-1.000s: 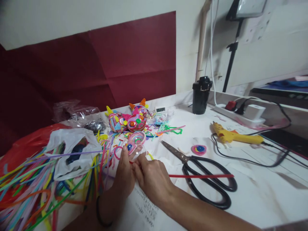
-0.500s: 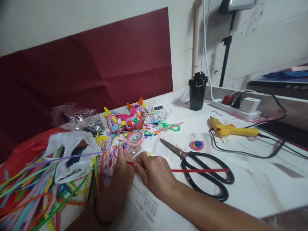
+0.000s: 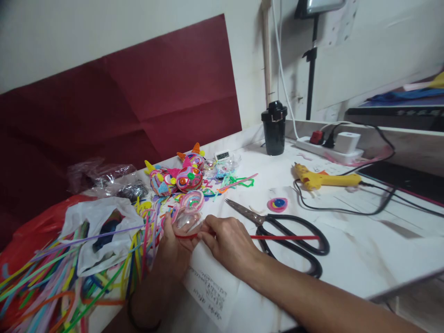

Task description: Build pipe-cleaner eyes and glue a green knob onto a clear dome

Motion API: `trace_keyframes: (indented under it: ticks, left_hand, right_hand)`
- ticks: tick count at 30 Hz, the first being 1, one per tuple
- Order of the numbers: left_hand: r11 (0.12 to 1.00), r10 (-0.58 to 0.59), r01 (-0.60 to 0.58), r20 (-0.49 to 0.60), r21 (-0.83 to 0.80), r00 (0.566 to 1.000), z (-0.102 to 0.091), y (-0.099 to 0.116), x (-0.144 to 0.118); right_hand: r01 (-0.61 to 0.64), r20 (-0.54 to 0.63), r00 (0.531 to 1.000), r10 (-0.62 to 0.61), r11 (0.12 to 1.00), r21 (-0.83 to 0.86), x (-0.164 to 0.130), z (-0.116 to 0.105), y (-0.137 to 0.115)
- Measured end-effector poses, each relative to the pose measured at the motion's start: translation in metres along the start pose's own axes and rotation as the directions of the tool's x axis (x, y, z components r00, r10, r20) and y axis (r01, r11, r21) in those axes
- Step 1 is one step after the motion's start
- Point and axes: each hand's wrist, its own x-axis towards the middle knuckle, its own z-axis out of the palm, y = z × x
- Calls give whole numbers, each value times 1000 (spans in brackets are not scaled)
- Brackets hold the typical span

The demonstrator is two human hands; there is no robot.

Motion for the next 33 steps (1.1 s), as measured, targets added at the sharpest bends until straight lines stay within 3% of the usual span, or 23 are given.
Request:
trace_keyframes:
  ticks: [3, 7, 16, 33]
  left_hand:
    - [993, -112, 110, -54, -37, 992, 4, 3, 1]
    - [988, -125, 122, -37, -93, 991, 2, 6, 2]
    - [997, -66, 65, -25, -41, 998, 1, 6, 4]
    - [996, -65, 69, 73, -52, 995, -2, 8, 6]
  right_hand:
    - [-3, -2, 1000, 3, 1000, 11, 1, -1, 2]
    - [-5, -10, 1000, 5, 1000, 28, 4, -4, 6]
    - [-20, -9, 1000, 21, 998, 52, 8, -13, 6]
    - [-9, -39, 999, 12, 997, 77, 5, -16, 5]
